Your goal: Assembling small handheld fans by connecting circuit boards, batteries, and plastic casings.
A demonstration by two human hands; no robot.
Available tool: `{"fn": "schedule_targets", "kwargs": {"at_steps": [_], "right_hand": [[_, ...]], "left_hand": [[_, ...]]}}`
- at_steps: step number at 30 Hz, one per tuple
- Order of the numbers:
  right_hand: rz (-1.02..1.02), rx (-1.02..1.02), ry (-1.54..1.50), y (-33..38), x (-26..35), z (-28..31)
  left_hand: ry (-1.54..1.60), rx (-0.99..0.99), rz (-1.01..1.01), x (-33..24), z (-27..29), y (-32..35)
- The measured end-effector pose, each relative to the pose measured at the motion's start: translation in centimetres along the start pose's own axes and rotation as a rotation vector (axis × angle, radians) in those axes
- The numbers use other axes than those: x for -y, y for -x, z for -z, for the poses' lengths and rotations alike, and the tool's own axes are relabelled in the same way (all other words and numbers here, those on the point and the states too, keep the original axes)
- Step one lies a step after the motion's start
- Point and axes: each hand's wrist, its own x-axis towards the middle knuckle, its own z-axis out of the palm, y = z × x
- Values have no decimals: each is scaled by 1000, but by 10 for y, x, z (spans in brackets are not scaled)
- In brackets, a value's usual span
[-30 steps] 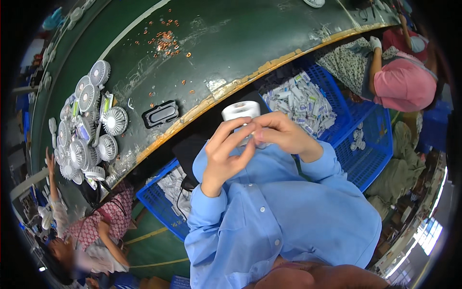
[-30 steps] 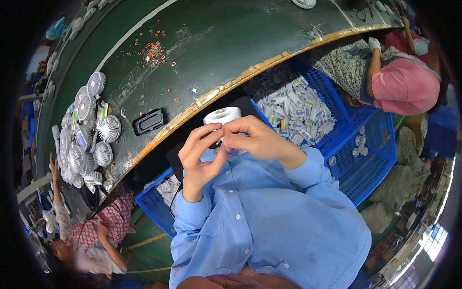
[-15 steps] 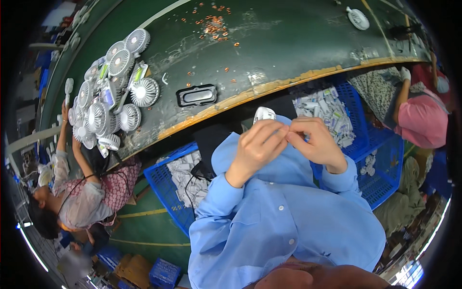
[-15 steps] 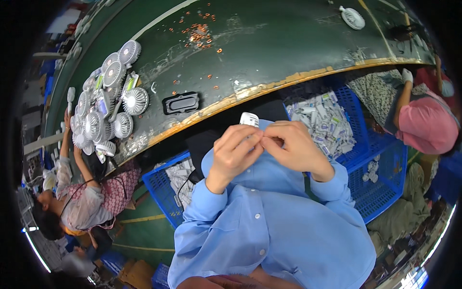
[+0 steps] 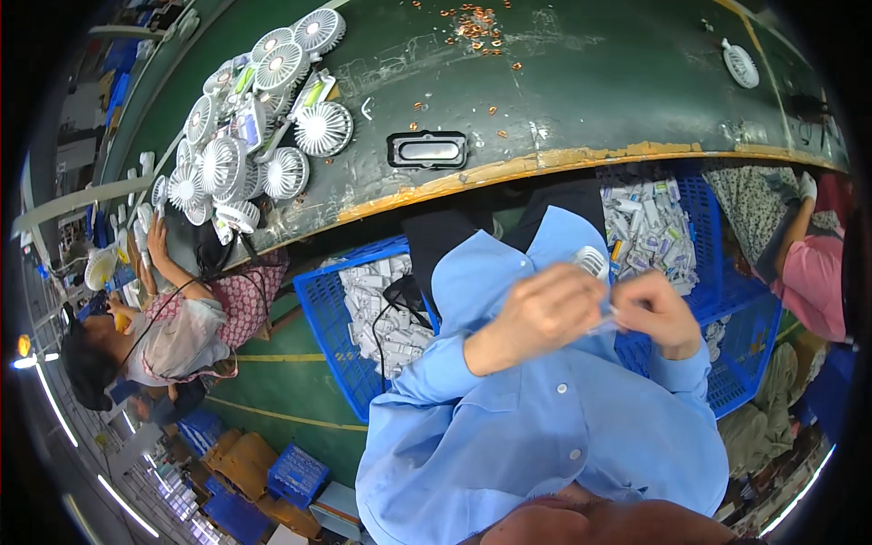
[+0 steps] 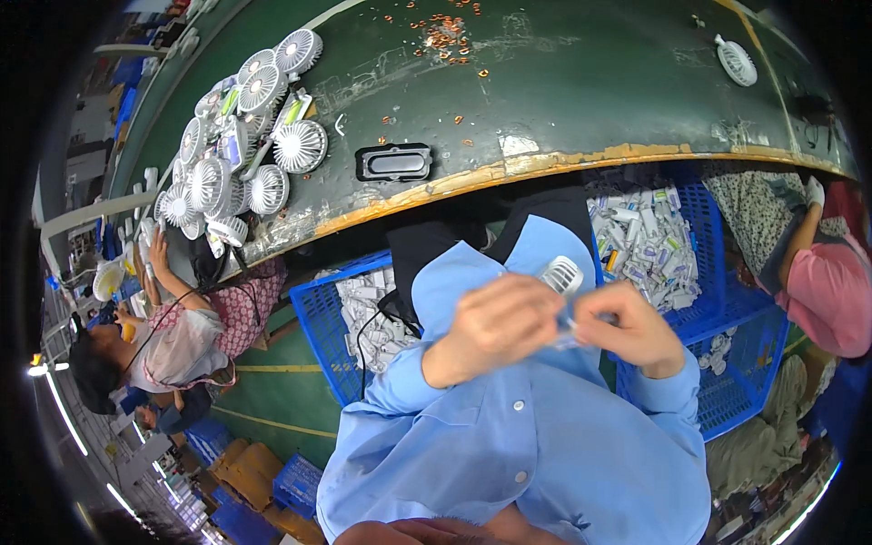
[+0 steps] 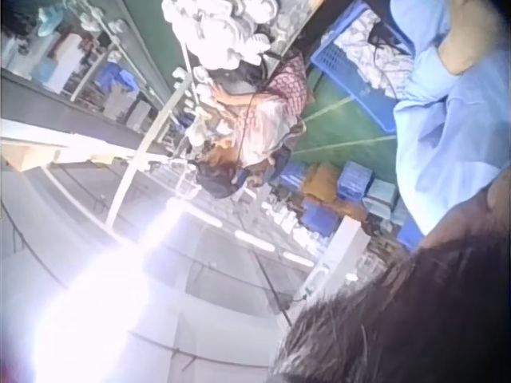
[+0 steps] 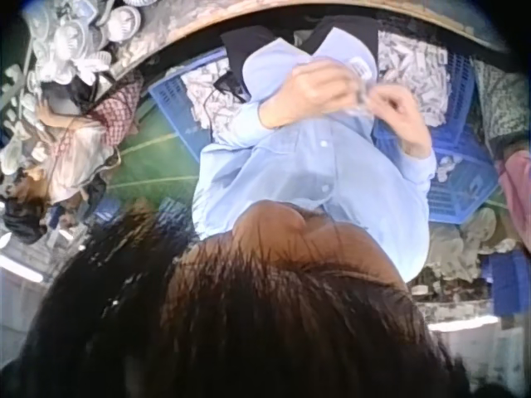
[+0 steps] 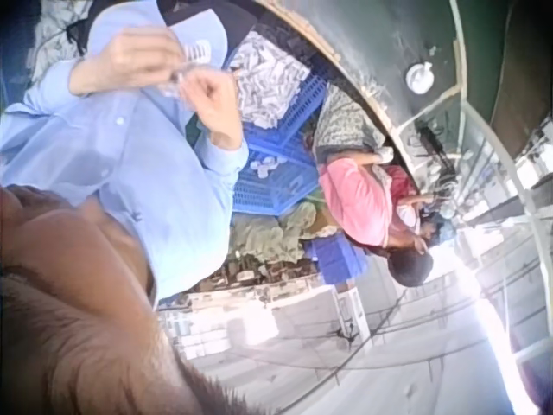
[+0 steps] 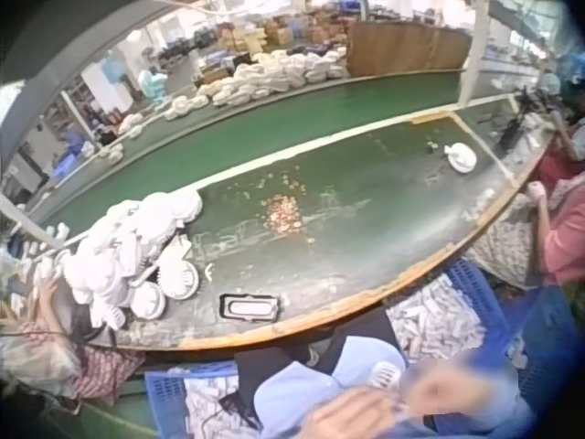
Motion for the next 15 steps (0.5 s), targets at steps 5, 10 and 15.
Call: {"fn": "schedule_targets", "kwargs": {"at_steps": [5,10,15], "right_hand": [[156,-210,-79,50,-44,62],[-727,-508,1550,45,-162,99],[81,-404,-118,-19,-107,27]], "left_hand": [[312,-101,331,21,63,-2],[681,-206,191,35,63,-15],[1318,-422,181,38,62,-25]]}}
